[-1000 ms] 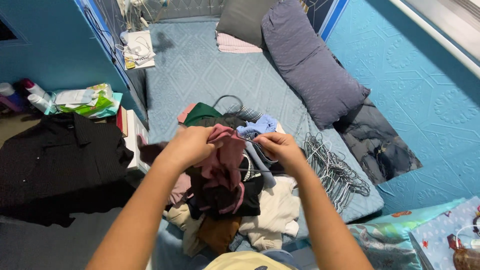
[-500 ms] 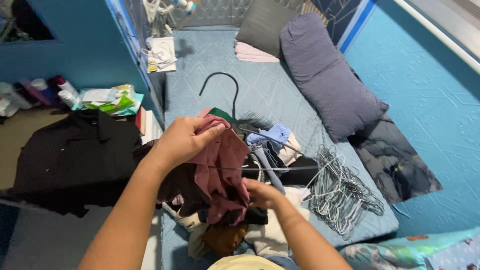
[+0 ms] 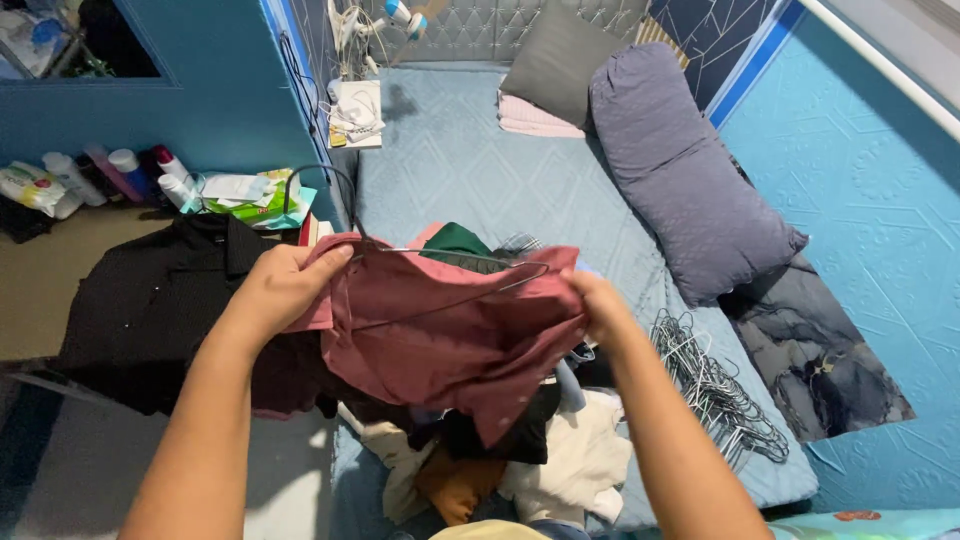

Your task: The person is placing various items of clothing onto plastic and metal hangers from a pile on a bed.

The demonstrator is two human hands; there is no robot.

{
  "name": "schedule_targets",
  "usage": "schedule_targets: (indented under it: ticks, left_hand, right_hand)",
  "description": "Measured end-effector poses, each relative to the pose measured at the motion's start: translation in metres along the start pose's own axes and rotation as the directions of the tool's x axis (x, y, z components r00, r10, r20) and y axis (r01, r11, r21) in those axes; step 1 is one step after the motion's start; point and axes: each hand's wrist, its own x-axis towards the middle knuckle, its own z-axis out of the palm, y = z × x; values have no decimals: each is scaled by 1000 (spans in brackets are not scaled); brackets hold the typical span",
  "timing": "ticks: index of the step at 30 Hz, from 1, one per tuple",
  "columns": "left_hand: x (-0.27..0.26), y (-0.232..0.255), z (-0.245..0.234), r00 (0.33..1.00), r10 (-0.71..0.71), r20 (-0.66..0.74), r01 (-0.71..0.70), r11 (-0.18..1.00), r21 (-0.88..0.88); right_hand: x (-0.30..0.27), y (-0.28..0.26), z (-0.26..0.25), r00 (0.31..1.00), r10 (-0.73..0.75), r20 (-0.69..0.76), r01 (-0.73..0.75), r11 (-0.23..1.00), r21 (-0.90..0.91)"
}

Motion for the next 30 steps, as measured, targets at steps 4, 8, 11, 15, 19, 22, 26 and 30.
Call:
schedule_targets:
  ticks: [4,8,11,15,19,22,26,30]
  left_hand:
    - [0,-5,6,999,-34,-6,34,990,139]
    - [2,-2,23,999,1,51,-12,976,218]
    - [3,0,35,995,-19,95,-1,979,204]
    - [12,-8,39,991,-16,135,6,997,79]
    - [9,8,29,984,-121,134,126,992,-24]
    - [11,9,31,963,-218,158,228,972,-49]
    - [29,-12,62,967,-154,202,167,985,-49]
    - [34,-8,92,977,-189,94,182,980,78]
  right_hand:
    - [-7,-47,5,989,82,-120,-86,996,-27]
    - [-30,-69,22,1000,-8,-29,7,1000,-26]
    - [-30,-71,26,994,-108,10,108,993,-52]
    - [-5,-63,-7,944,-312,-104,271,917,-292]
    - [-9,-75,-21,915,-358,-184,279,893,-352]
    - [-10,-80,-24,913,-393,-110,356,900,-252]
    - [-40,-101,5,945,-305,-115,284,943,-172]
    - [-54,-116,13,955,-295,-43,290,953,-84]
